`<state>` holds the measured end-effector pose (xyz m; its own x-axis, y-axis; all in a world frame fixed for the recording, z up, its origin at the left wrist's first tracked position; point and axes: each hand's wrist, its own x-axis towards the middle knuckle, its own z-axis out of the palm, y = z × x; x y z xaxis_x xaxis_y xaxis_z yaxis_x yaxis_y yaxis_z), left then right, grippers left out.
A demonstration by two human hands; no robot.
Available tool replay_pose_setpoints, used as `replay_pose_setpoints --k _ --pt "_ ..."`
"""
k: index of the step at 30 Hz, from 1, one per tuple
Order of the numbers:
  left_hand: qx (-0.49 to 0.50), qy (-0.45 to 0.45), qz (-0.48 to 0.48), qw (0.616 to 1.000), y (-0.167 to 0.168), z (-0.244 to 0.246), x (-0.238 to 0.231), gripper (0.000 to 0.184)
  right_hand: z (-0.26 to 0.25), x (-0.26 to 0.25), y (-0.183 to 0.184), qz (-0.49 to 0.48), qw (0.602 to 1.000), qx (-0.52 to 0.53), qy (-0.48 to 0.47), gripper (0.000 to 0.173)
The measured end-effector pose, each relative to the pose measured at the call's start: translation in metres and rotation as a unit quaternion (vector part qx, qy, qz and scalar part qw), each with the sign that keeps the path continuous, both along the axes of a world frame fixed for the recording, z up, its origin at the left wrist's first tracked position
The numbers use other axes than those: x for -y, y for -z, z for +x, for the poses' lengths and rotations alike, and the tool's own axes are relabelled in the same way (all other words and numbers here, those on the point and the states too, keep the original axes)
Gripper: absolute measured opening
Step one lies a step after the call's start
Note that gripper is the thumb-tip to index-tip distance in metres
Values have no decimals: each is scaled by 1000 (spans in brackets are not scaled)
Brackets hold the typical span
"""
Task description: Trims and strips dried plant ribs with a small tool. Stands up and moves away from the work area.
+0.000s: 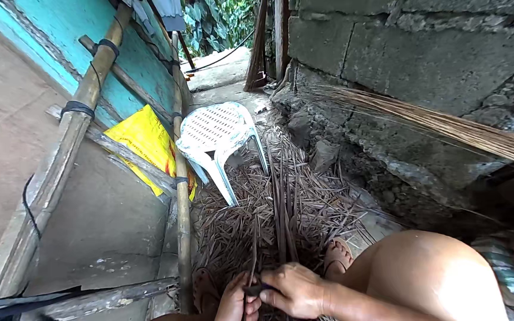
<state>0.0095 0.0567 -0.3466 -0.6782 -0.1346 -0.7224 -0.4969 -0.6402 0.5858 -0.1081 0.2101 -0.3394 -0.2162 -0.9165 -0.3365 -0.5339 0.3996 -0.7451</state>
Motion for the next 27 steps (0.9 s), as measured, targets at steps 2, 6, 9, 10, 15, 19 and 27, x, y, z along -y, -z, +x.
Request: replay_pose_setpoints --k 2,6,9,10,15,19,27 --pt "2 -1 7 1000 0 1 -2 37 9 2 4 -7 999 -37 -23 46" --pt "-15 18 18 1000 1 4 -5 35 -4 5 8 24 995 -90 16 52" --pt "-19 34 20 999 2 2 -7 30 -27 4 10 78 989 -99 72 51" --pt "-18 38 17 999 3 2 -8 29 -35 4 10 99 985 -104 94 52" --pt "-25 57 1 998 1 5 -9 31 -75 1 16 169 947 -87 258 57" --pt "-36 36 14 999 2 5 -4 30 -68 -4 9 107 960 -26 259 54" --pt "-67 -16 99 993 2 5 1 36 9 9 11 6 998 18 55 49"
